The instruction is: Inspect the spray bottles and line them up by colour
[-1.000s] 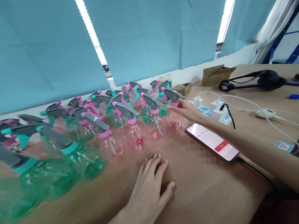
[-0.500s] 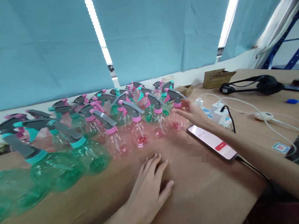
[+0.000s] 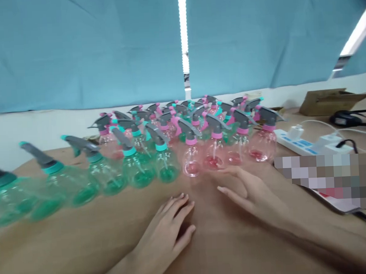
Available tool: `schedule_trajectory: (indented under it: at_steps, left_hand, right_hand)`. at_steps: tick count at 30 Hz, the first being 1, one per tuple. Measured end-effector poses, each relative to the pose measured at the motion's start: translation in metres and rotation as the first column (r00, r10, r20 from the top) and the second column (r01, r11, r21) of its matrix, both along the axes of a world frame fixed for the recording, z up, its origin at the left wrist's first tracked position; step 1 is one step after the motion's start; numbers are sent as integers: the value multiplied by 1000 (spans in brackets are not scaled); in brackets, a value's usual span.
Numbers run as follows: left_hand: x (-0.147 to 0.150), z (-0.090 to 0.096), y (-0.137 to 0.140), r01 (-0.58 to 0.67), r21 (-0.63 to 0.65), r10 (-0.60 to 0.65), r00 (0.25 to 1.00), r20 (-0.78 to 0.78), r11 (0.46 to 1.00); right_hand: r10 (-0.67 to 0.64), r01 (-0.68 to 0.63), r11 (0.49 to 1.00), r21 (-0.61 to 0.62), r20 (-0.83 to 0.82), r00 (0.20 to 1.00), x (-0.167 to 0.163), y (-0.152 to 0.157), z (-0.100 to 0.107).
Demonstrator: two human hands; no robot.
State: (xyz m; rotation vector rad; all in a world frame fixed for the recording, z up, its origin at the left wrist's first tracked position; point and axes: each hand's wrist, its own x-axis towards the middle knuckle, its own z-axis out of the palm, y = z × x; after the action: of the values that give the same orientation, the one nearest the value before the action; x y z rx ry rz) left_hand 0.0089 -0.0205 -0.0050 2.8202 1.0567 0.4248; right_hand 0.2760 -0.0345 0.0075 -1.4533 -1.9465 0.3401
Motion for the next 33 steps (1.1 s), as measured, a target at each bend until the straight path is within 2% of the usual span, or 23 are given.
schedule_trajectory:
  at_steps: [4, 9, 15, 19, 21, 24, 26, 30, 32, 33]
  left_hand:
    - [-39, 2, -13, -53, 9, 53, 999, -13, 999]
    - [-88, 7, -25, -108, 10, 108, 994, 20, 994]
    - [-154, 14, -40, -181, 43, 181, 983, 4, 982]
    - [-198, 16, -49, -310, 22, 310, 951, 19, 950]
    - [-218, 16, -51, -384, -14, 383, 919, 90, 923]
    - [-247, 16, -51, -502, -130, 518, 821, 238, 855]
    - [-266, 16, -48, -601, -227, 638, 670, 380, 766]
    - [-302, 16, -28, -773, -250, 752, 396, 527, 583]
    - [-317, 18, -14, -822, -248, 761, 301, 574, 512]
    - [-323, 19, -6, -830, -250, 762, 282, 584, 499]
  right_hand:
    - [237, -236, 971, -37, 21, 971, -58, 10, -6]
    - [469, -468, 883, -38, 29, 883, -133, 14, -10]
    - [587, -587, 809, -12, -36, 809, -206, 25, -9]
    - [609, -612, 791, 11, -110, 785, -253, 36, -7]
    - [619, -625, 781, 15, -154, 770, -277, 42, -6]
    - [645, -658, 753, 18, -221, 732, -314, 48, -2]
    - [664, -685, 728, 16, -263, 700, -338, 51, 1]
    - [710, -753, 658, -1, -332, 621, -380, 61, 2]
    - [723, -777, 629, -11, -359, 591, -396, 69, -1]
    - [724, -784, 620, -19, -372, 581, -401, 73, -2]
